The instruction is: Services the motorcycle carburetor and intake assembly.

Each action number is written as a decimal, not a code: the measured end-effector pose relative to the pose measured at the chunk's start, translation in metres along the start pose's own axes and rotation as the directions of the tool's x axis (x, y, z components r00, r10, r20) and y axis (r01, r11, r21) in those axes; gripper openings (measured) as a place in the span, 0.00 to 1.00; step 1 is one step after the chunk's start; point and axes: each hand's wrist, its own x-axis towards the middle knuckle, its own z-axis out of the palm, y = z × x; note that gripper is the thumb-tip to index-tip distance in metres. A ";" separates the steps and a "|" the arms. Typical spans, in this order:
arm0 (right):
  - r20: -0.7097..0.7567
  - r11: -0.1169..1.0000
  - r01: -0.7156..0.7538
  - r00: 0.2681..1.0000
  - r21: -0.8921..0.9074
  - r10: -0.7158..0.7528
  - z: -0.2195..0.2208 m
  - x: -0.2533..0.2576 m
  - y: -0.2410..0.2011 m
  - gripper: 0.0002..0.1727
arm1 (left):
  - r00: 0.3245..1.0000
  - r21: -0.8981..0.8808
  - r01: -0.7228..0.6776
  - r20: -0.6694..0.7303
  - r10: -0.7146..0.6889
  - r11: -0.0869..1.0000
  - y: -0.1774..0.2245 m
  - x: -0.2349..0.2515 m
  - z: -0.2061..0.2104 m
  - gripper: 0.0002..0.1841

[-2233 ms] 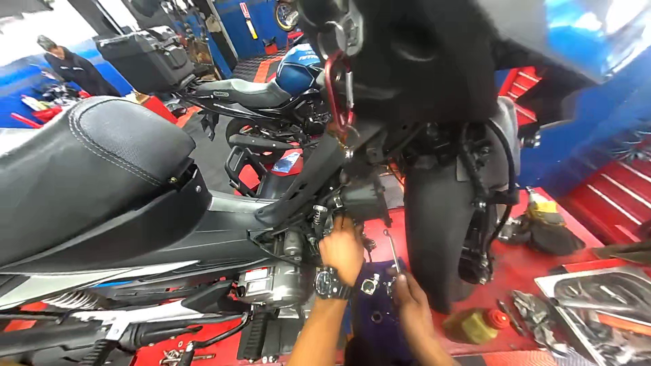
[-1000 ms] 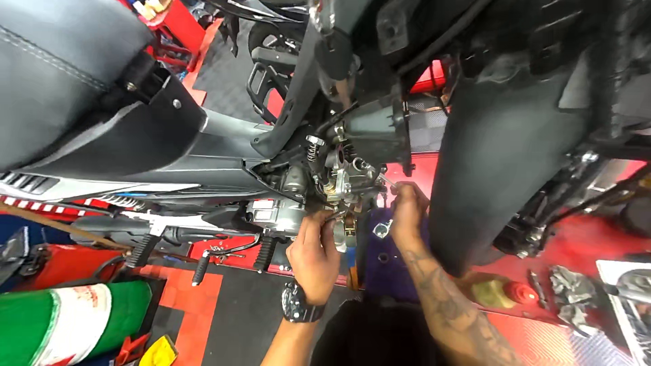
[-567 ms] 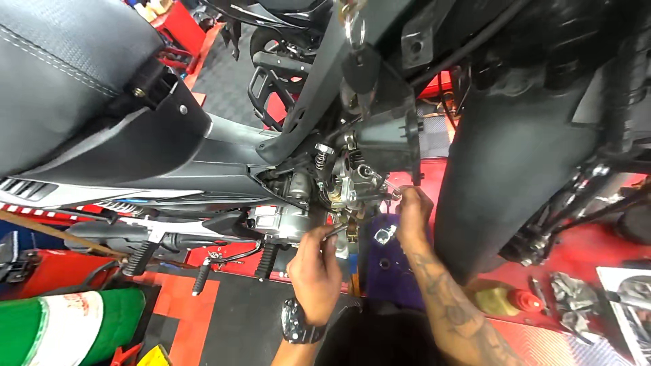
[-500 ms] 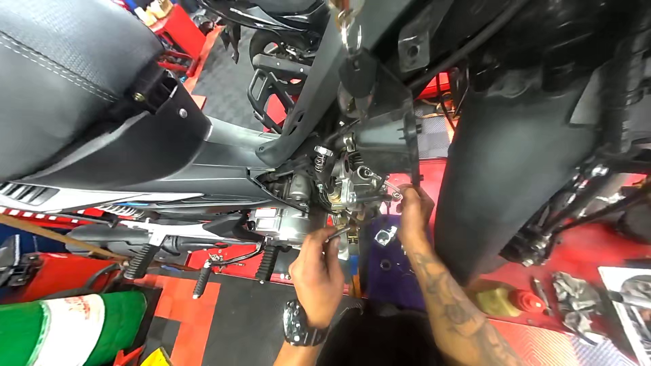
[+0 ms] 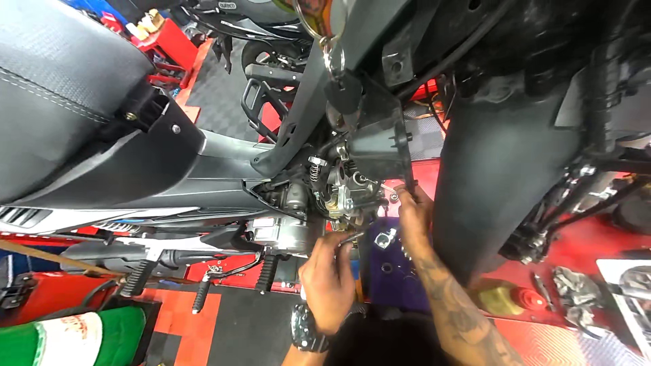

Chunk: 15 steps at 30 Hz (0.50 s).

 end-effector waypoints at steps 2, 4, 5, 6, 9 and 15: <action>0.008 1.000 0.012 1.000 -0.008 -0.012 -0.001 0.000 0.000 0.08 | 1.000 -0.007 0.006 -0.006 -0.006 1.000 -0.001 0.001 -0.001 0.09; 0.068 0.996 0.069 0.996 -0.058 -0.065 -0.005 -0.005 -0.001 0.09 | 1.000 -0.023 0.012 -0.013 -0.012 1.000 -0.003 0.001 -0.004 0.09; 0.105 0.990 0.104 0.990 -0.093 -0.094 -0.008 -0.009 -0.002 0.11 | 1.000 -0.032 0.016 -0.015 -0.016 0.999 -0.004 0.001 -0.005 0.09; 0.132 0.982 0.136 0.984 -0.135 -0.118 -0.010 -0.012 0.000 0.12 | 1.000 -0.040 0.018 -0.017 -0.019 0.999 -0.006 0.000 -0.006 0.09; 0.165 0.966 0.180 0.975 -0.183 -0.151 -0.016 -0.020 0.002 0.13 | 1.000 -0.068 0.021 -0.022 -0.022 0.997 -0.008 -0.002 -0.008 0.09; 0.075 0.992 0.046 0.997 -0.115 -0.037 -0.012 -0.040 0.005 0.17 | 0.999 -0.149 0.016 -0.030 -0.020 0.989 -0.012 -0.013 -0.012 0.11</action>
